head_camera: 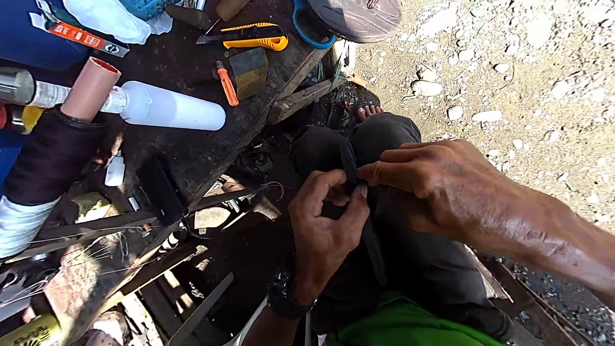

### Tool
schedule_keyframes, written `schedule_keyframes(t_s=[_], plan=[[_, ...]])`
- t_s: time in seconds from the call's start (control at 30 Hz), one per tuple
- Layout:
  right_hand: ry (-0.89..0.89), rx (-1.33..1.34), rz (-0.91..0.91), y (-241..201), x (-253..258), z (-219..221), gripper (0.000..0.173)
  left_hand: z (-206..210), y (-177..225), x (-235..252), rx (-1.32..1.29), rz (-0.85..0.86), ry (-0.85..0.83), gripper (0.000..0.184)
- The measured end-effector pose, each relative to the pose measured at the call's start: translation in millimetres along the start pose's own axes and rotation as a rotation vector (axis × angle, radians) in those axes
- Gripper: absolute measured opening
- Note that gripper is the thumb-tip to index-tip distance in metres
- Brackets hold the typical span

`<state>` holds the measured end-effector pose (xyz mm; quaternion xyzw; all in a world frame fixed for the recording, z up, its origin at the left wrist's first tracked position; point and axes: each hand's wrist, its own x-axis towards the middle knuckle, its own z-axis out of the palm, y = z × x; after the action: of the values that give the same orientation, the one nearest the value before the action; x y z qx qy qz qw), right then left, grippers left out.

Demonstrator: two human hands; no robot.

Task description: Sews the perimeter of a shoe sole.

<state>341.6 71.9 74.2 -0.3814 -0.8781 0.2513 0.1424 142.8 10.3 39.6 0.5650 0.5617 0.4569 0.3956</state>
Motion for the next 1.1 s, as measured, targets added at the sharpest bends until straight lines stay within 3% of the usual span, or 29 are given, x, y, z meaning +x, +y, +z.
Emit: schedule_keyframes(t_s=[0.17, 0.57, 1.1], plan=[[0.030, -0.039, -0.010, 6, -5, 2, 0.031, -26, -2, 12, -0.236, -0.186, -0.147, 0.014], [0.151, 0.017, -0.026, 11, -8, 22, 0.029, -29, 7, 30, -0.162, -0.339, -0.196, 0.006], [0.255, 0.150, -0.140, 23, -2, 42, 0.026, -41, -13, 26, -0.328, -0.267, -0.259, 0.009]])
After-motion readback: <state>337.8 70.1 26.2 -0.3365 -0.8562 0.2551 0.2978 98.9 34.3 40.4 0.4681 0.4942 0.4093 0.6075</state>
